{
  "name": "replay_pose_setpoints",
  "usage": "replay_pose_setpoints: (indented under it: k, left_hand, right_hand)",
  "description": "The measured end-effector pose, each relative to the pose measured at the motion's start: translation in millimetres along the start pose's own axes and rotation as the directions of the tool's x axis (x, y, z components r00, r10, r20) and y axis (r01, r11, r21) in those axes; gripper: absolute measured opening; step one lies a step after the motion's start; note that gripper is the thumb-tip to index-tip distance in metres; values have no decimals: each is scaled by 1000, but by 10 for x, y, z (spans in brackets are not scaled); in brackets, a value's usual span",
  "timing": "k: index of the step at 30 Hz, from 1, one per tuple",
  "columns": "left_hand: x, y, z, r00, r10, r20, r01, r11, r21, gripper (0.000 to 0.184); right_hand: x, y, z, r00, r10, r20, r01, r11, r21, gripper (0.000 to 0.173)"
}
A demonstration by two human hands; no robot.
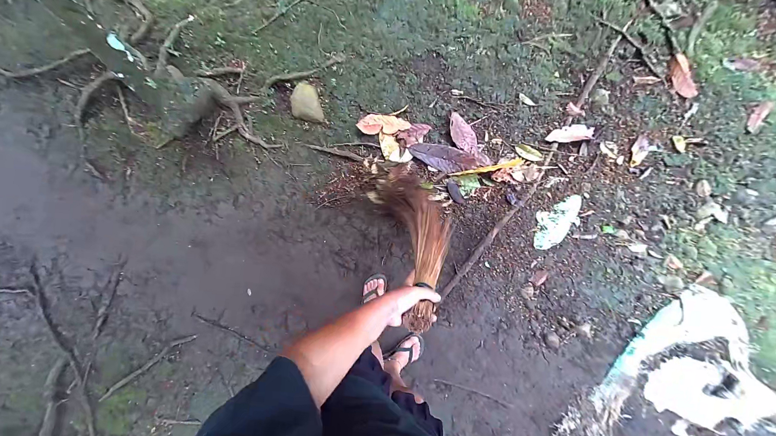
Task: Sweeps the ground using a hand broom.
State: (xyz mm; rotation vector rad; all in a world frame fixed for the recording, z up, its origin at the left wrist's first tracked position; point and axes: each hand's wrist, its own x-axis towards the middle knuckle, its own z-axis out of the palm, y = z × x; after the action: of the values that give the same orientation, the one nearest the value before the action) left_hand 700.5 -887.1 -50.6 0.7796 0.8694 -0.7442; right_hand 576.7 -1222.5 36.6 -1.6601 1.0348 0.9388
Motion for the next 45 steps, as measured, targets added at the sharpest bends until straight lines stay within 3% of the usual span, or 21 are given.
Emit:
replay_pose_setpoints:
  k: [4, 9, 12, 14, 16, 18, 20, 22, 24, 27, 31, 35, 38, 40, 42, 45]
  left_hand:
    - [-765, -109, -450, 998, 26, 58, -26, 1000, 10, 93]
    - [-1865, -370, -1088, 974, 9, -226, 31, 985, 171, 113]
    - [-2156, -458, -1413, 937, -66, -342, 64, 998, -17, 105]
    - [-1962, -395, -1538, 906, -68, -418, -14, 982, -189, 75]
    - [-1439, -212, -1603, 878, -87, -470, -121, 911, -395, 42]
    - [-819, 14, -1539, 905, -84, -417, -137, 870, -473, 33]
    - [-287, 223, -1237, 964, -38, -263, -62, 930, -361, 39]
    - [-33, 305, -894, 996, -14, -88, -3, 982, -190, 61]
    - [-103, 380, -719, 999, -17, 48, 20, 998, -57, 81]
    - [-625, 388, -808, 991, -26, 133, 23, 1000, 17, 88]
    - [-1602, 258, -1017, 998, -16, 63, 14, 999, 43, 102]
    - [-2158, 206, -1388, 962, 58, -267, -56, 998, 14, 89]
    - [-1794, 315, -1834, 880, 55, -472, -110, 990, -89, 82]
    - [-1215, 482, -2008, 875, 26, -483, -152, 963, -224, 69]
    - [-599, 628, -1835, 921, -24, -389, -87, 960, -265, 56]
    - [-9, 642, -1168, 990, -57, -125, 44, 994, -103, 67]
  right_hand:
    - [155, -223, 257, 998, 0, 63, 3, 999, -47, 54]
    - [308, -462, 440, 998, -28, 58, 30, 999, -29, 50]
    - [322, -501, 476, 999, -6, 53, 7, 1000, -22, 50]
    - [281, -488, 465, 999, 12, 35, -11, 1000, -10, 50]
    - [193, -449, 442, 999, 33, 11, -33, 999, 5, 50]
    - [88, -363, 394, 999, 53, -2, -53, 999, 4, 50]
    - [34, -266, 352, 998, 56, -10, -56, 998, 4, 51]
    - [-3, -185, 297, 997, 76, -24, -76, 997, -2, 52]
    - [15, -198, 308, 995, 95, -43, -95, 995, -13, 51]
    - [135, -276, 366, 995, 92, -22, -93, 995, -37, 52]
    - [242, -428, 483, 998, 69, -7, -69, 997, -25, 51]
    - [287, -429, 552, 997, 72, 1, -72, 997, -13, 50]
    - [288, -359, 545, 996, 91, -7, -91, 996, 5, 50]
    - [222, -333, 524, 996, 88, -28, -88, 996, 7, 50]
    - [142, -305, 483, 996, 77, -44, -77, 997, -3, 51]
    - [72, -242, 416, 994, 91, -58, -91, 996, 4, 52]
